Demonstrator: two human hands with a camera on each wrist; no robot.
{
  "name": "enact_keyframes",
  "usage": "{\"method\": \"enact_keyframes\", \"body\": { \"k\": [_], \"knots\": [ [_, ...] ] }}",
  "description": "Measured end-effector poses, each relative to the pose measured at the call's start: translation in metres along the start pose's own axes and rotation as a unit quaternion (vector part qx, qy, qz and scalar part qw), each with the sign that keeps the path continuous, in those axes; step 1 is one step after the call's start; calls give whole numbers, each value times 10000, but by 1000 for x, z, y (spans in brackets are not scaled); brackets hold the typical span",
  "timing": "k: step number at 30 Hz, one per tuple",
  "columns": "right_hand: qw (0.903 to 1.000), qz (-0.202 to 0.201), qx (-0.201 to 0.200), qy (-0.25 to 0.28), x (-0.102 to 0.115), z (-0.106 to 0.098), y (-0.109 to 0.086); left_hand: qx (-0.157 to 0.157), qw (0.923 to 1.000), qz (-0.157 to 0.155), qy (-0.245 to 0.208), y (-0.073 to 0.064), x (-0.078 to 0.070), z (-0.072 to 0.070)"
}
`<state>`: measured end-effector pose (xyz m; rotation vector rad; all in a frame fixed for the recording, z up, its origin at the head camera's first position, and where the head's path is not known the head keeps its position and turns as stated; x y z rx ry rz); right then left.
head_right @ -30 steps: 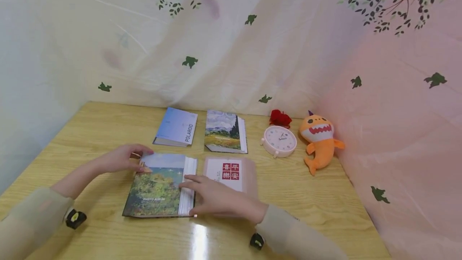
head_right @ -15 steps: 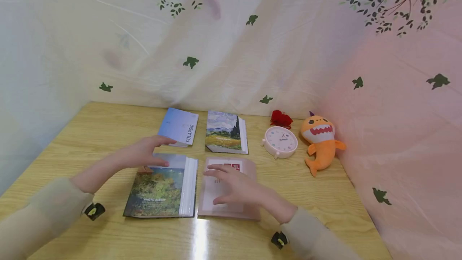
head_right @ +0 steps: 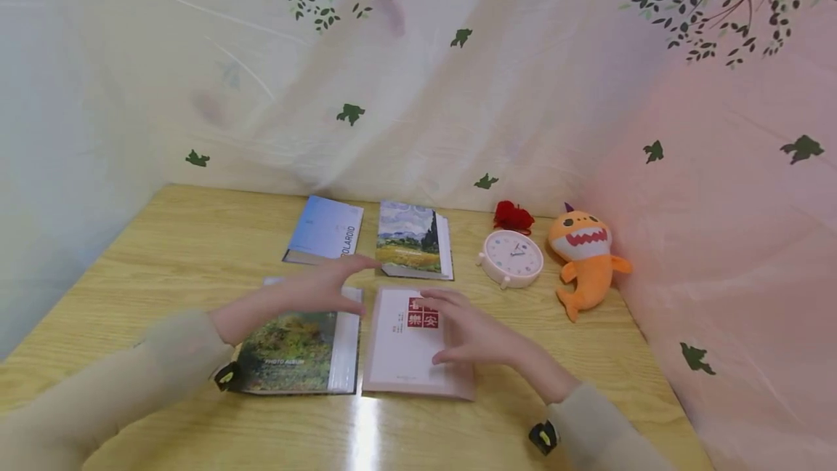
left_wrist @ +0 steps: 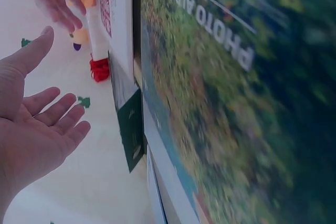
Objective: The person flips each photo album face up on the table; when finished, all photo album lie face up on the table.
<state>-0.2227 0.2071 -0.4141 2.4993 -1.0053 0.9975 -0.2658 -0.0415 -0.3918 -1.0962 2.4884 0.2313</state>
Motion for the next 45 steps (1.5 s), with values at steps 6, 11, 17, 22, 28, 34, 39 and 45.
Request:
{"method": "enact_keyframes", "body": {
  "k": [6,11,17,22,28,34,39,45],
  "knots": [
    [9998,49,-182,5,-15,-6,-14,171,9998,64,2,25,-11,14],
    [9993,114,-333,-80,-34,-12,-18,349,9988,290,164,43,-14,29],
    [9990,365,-275,16,-57,-17,-19,645,9944,570,618,57,-16,43],
    [9980,613,-103,125,-68,-18,-18,802,9899,594,1003,64,-13,51],
    [9958,880,-56,233,-75,-18,-15,972,9886,627,960,69,-12,52],
    [9958,816,-186,372,-79,-21,-12,1012,9893,649,823,73,-13,51],
    [9943,857,-208,602,-78,-23,-8,1014,9900,552,805,75,-13,52],
    [9877,1074,-332,1084,-76,-28,-5,1034,9899,440,867,77,-13,53]
  ]
}}
Point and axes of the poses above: each hand's wrist, its own y-axis towards the middle knuckle, its own z-axis out of the palm, x = y × z, the point moved 4 cm from there along y, towards the middle knuckle, and after that the axes turned 11 degrees about y, right-handed, at the moved point
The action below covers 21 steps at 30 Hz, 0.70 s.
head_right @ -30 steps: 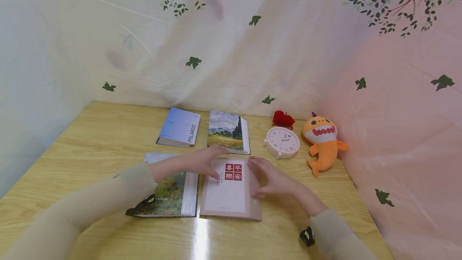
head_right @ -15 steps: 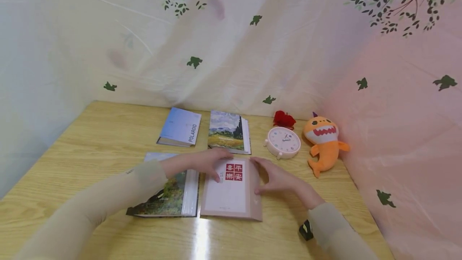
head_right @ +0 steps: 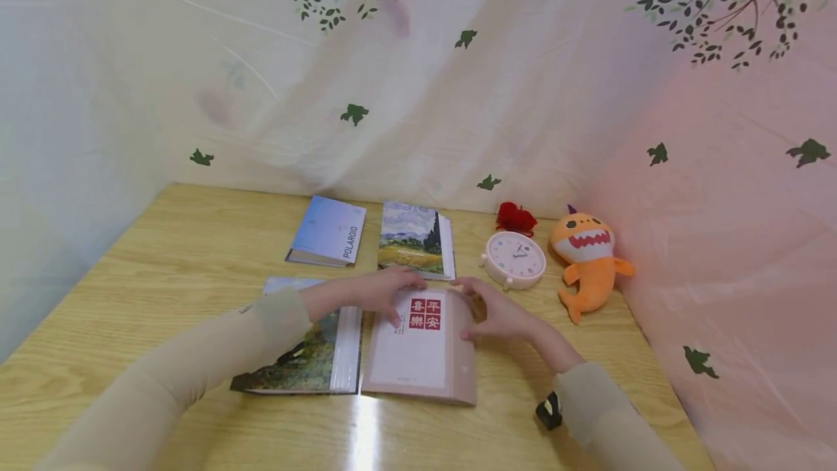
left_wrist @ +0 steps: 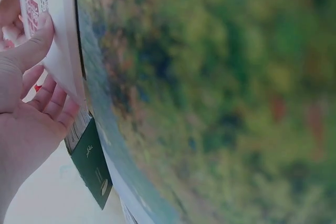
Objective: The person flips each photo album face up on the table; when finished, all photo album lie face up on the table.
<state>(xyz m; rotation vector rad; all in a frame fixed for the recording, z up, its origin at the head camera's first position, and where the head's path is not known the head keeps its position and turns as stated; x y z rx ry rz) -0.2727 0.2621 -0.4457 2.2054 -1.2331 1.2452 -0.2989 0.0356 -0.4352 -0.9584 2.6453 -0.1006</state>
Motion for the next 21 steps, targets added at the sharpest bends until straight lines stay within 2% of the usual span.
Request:
{"method": "enact_keyframes", "body": {
  "k": [6,12,16,21],
  "knots": [
    [9964,71,-44,838,7,-3,1,-69,10000,-55,37,0,1,1],
    [9951,-42,-32,990,13,-5,3,-172,9994,-219,186,-5,-1,-1],
    [9944,-32,-94,1053,17,-9,2,-355,9984,-395,184,-11,-3,-3],
    [9919,-235,-207,1230,32,-14,0,-528,9957,-421,-640,-22,-6,-1]
  ]
}}
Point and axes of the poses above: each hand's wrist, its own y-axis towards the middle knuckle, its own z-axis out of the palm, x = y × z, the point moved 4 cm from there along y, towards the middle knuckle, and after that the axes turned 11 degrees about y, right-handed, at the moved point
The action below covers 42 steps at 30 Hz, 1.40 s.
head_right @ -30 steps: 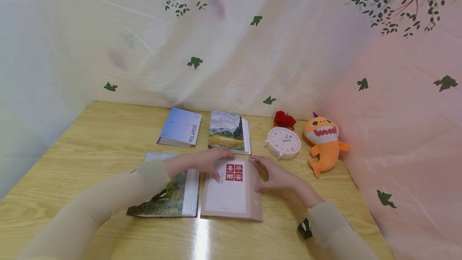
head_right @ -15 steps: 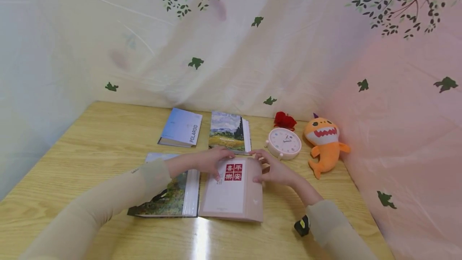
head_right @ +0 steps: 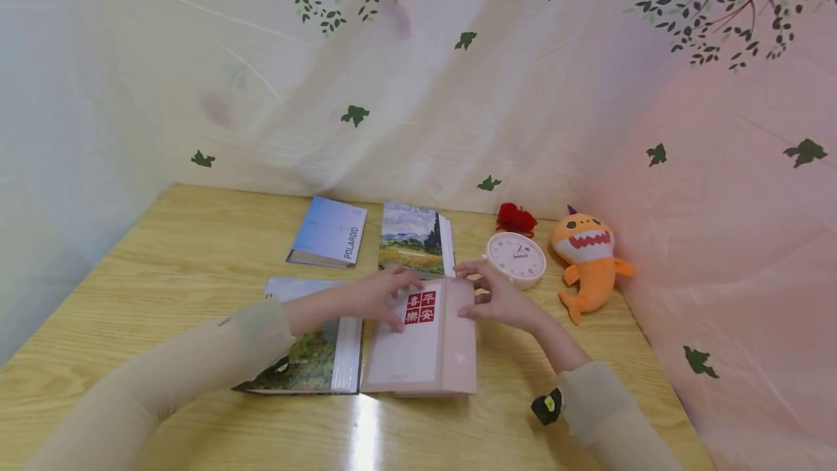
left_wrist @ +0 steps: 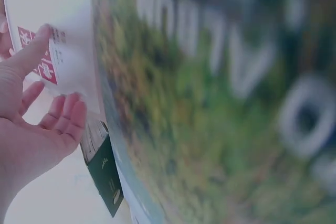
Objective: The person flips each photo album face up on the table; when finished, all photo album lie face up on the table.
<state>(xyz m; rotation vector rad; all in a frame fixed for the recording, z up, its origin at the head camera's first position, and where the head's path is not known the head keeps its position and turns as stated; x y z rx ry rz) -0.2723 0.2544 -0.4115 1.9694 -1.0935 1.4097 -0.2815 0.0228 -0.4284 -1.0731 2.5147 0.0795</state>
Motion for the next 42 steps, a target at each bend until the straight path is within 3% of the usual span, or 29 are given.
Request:
{"method": "enact_keyframes", "body": {
  "k": [3,9,17,21,26,33,39,42],
  "knots": [
    [9998,-174,-50,48,11,-1,-1,25,9989,-8,-465,-6,-3,-2],
    [9980,-476,-128,392,24,-1,-2,-12,9958,87,-906,-14,-7,-8],
    [9911,-879,-247,972,32,9,-3,-3,9883,-34,-1527,-26,-1,-7],
    [9831,-1152,-335,1382,39,17,-2,-108,9826,75,-1853,-31,3,-8],
    [9746,-1281,-392,1793,43,28,2,-217,9720,265,-2324,-38,4,-14],
    [9690,-1333,-403,2039,45,45,13,-194,9555,31,-2943,-52,8,-25],
    [9646,-1449,-104,2203,49,58,19,-219,9342,39,-3560,-61,14,-30],
    [9649,-1401,121,2218,48,64,22,-326,9313,-35,-3629,-65,18,-32]
  ]
}}
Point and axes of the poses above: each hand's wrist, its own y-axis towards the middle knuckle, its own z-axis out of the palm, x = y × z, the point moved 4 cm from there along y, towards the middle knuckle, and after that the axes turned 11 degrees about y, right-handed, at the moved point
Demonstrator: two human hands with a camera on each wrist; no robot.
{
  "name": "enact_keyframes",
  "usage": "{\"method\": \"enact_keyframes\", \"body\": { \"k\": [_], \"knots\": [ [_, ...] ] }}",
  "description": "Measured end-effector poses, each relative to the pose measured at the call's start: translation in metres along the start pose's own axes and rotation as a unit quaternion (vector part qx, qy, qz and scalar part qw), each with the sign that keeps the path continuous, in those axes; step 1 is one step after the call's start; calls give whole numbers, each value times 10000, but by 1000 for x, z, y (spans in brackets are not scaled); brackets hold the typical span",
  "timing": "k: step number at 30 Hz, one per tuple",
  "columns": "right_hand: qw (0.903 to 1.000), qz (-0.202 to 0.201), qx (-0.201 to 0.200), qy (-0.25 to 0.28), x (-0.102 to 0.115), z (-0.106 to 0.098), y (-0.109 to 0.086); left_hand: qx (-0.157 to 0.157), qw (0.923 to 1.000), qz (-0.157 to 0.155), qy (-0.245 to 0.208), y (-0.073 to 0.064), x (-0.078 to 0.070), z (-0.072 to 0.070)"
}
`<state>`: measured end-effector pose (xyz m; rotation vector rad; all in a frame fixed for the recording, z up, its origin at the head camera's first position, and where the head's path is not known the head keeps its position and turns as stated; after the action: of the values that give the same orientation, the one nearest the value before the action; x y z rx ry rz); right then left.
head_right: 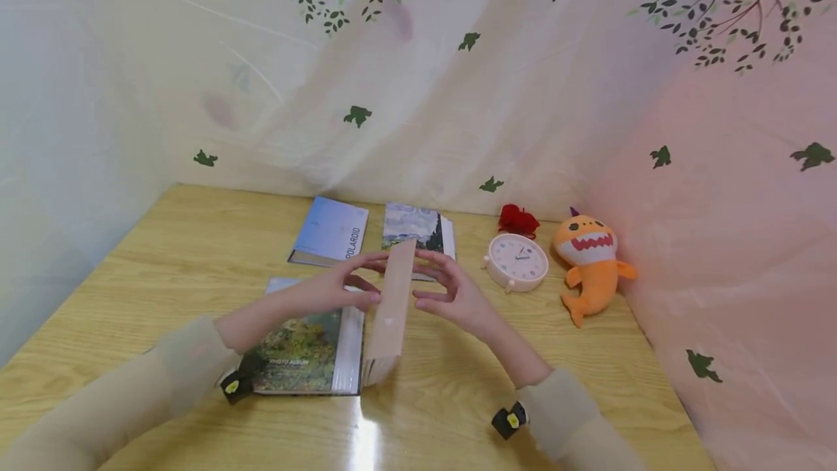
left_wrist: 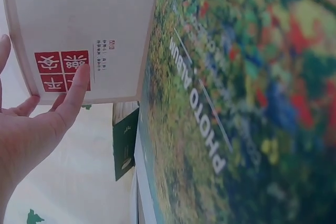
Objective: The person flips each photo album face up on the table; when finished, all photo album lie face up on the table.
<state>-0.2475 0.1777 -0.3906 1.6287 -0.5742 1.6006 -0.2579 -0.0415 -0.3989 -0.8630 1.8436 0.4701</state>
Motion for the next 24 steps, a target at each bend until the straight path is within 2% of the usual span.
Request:
{"method": "enact_keyframes", "body": {
  "k": [5,9,14,21,24],
  "knots": [
    [9990,-36,425,-133,-5,7,1,-199,9998,-11,-14,-3,1,-5],
    [9977,-77,607,-292,-9,11,3,-375,9993,36,5,-7,-2,-9],
    [9970,173,555,-502,-17,20,7,-544,9985,34,60,-15,-9,-16],
    [9959,229,362,-800,-16,40,14,-635,9966,-435,299,-20,-16,-22],
    [9949,213,280,-947,-23,41,17,-715,9950,-541,431,-22,-16,-22]
  ]
}}
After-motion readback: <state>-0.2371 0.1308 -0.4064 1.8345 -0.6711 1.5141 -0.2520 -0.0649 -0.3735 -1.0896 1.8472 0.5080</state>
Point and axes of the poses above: each hand's wrist, its own y-axis towards the middle knuckle, its own z-axis out of the palm, x = y × z, the point moved 4 cm from there along y, towards the middle knuckle, and after that the axes turned 11 degrees about y, right-handed, at the moved point
